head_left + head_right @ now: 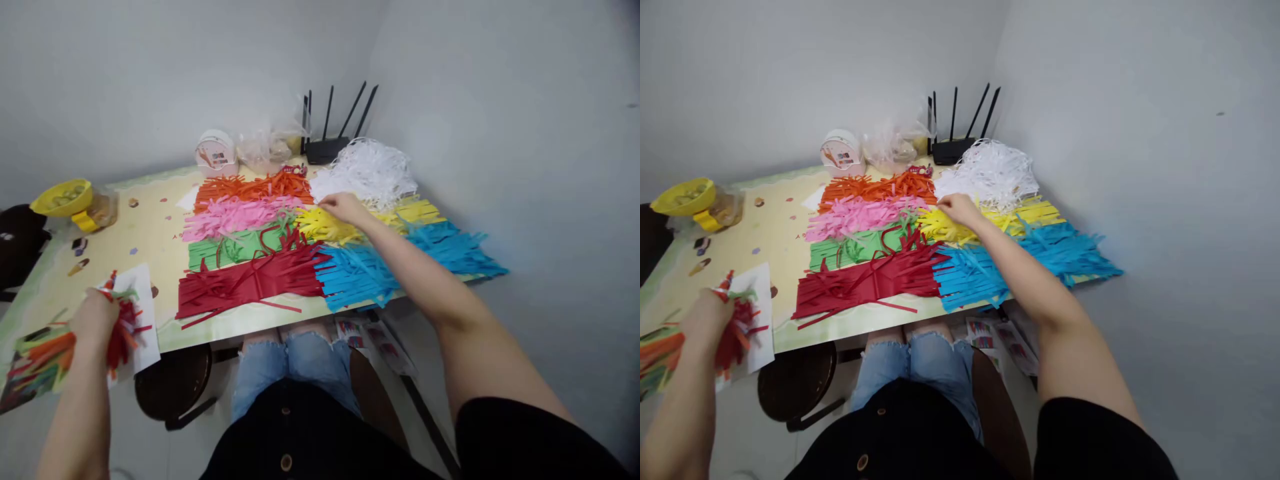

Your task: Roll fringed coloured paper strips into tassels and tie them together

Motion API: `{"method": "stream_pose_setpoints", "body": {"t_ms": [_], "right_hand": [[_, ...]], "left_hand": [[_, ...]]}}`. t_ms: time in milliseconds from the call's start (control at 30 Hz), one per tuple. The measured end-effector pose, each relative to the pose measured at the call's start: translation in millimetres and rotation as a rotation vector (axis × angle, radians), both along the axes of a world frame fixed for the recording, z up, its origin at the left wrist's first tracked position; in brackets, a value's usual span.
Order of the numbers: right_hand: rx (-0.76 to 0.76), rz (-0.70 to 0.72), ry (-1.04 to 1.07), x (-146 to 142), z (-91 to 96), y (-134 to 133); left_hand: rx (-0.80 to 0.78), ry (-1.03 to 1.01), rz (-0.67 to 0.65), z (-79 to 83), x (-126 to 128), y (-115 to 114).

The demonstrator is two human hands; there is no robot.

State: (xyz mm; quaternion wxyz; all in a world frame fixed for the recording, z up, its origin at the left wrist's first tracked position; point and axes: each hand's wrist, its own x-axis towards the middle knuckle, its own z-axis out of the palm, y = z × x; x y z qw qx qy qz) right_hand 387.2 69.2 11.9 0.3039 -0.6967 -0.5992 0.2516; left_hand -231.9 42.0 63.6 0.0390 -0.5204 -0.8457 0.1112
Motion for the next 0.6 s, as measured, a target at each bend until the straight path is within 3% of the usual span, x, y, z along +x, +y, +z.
{"method": "stream_pose_setpoints", "body": {"t_ms": [100,267,433,600], "right_hand": [[0.027,-0.204,-0.200,62.3,5.4,22.8],[0.011,-0.392,-0.384,133.8,12.4,53.4],[-0.262,-0.491,-0.372,151.6,-5.7,88.0],[-0.222,-0.486,-0.333,148.6,-42.5,98.9]], "left_hand": [[0.017,-0.039,-0.021,-29.5,17.2,-5.2],[0.103,0.065,-0.135,-49.0,22.0,-10.2],[0.185,0.311,-0.302,-60.2,23.8,-12.5],[0.092,0.263,-0.251,-56.0,14.5,-7.9]]}}
